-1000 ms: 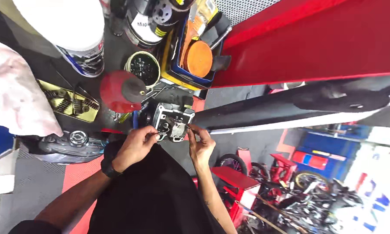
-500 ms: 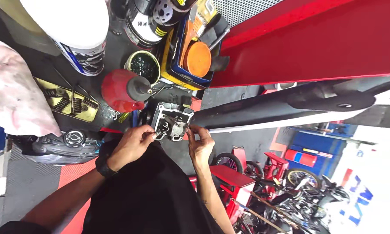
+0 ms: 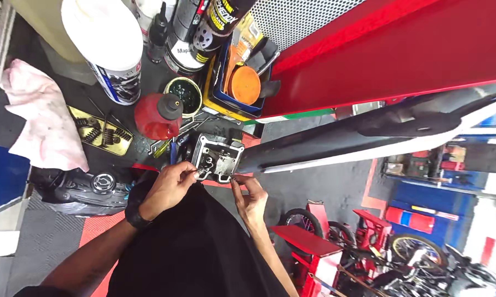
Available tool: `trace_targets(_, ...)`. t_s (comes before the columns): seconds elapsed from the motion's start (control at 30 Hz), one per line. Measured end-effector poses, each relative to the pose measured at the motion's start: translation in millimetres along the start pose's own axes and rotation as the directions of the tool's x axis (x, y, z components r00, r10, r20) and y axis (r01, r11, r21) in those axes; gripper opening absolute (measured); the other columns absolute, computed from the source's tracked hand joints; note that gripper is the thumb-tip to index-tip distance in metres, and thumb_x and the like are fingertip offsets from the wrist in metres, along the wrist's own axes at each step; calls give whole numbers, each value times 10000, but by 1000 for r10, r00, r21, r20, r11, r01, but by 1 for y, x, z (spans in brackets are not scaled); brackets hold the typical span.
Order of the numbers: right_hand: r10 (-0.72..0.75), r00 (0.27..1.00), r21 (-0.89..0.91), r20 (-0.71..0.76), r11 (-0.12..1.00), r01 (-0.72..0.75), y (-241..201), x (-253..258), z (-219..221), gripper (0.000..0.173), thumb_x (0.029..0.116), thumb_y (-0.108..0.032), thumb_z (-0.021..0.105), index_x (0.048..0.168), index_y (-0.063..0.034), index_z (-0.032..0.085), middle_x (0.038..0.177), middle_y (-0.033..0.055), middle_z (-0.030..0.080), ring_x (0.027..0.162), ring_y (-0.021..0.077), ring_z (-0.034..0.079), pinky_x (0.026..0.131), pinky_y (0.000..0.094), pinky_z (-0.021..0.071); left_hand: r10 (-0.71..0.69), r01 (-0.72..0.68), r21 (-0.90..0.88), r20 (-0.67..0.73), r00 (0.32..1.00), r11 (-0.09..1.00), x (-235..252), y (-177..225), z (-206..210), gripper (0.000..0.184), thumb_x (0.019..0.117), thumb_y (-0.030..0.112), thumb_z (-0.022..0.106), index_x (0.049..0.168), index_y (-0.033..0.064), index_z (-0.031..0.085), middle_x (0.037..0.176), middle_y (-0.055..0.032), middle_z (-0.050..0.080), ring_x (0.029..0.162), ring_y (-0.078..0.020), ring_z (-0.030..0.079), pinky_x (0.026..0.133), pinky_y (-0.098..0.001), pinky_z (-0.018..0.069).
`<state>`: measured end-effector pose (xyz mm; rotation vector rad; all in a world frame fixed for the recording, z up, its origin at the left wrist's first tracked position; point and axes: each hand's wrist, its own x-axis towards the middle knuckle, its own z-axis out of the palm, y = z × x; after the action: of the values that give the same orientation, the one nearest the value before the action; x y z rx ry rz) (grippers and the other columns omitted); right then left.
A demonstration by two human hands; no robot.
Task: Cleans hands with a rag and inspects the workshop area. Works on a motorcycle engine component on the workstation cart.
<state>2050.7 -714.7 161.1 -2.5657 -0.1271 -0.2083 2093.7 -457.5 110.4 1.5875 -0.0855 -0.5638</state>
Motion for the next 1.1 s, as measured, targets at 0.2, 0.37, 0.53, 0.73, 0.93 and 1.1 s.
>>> trace_targets(0.2,6,1000,0,-16,1000,-6,5,-4,10,129,927,-88,697,986,-8,779,952,98,768,913,150,728,872,295,594,0,0,8,2,1000,1000,-3,-6,-3,242,1027,248,564,1091,53,693,900,-20,712,790,-73,688,756,-272,590)
trace_targets(0.37,-11,1000,-93,-7,996,10,0,-4,9,128,930,-88,694,981,-21,790,930,92,774,903,160,732,867,303,590,15,-16,16,21,1000,1000,2,-4,-6,231,1027,243,566,1087,57,690,889,-11,709,778,-57,683,745,-245,584)
trace_targets(0.53,-9,1000,-196,23,980,13,-3,-5,15,130,944,-108,692,987,-41,795,939,90,772,919,193,729,872,317,584,8,-9,23,34,999,1000,7,-2,-7,232,1029,246,567,1092,60,690,896,-10,708,784,-51,679,750,-244,580)
trace_targets(0.73,-9,1000,-275,13,961,12,0,0,25,174,965,-180,689,983,-44,795,875,89,760,856,213,717,817,324,576,-11,9,24,51,999,1000,10,-1,-6,241,1029,260,562,1092,67,692,901,-11,708,798,-63,683,764,-261,581)
trace_targets(0.93,61,996,-353,68,935,-33,-9,3,16,354,936,-377,731,1055,-47,781,914,103,757,861,251,716,783,382,583,-7,7,14,53,999,1000,10,0,-7,240,1030,256,560,1092,64,690,901,-15,705,791,-58,676,756,-255,576)
trace_targets(1.1,25,997,-366,78,931,5,-9,2,17,204,987,-208,650,987,-60,790,898,91,758,878,234,719,802,352,580,-7,6,24,48,999,1000,9,-4,-8,255,1031,258,566,1104,47,689,916,-29,712,802,-72,688,769,-266,587)
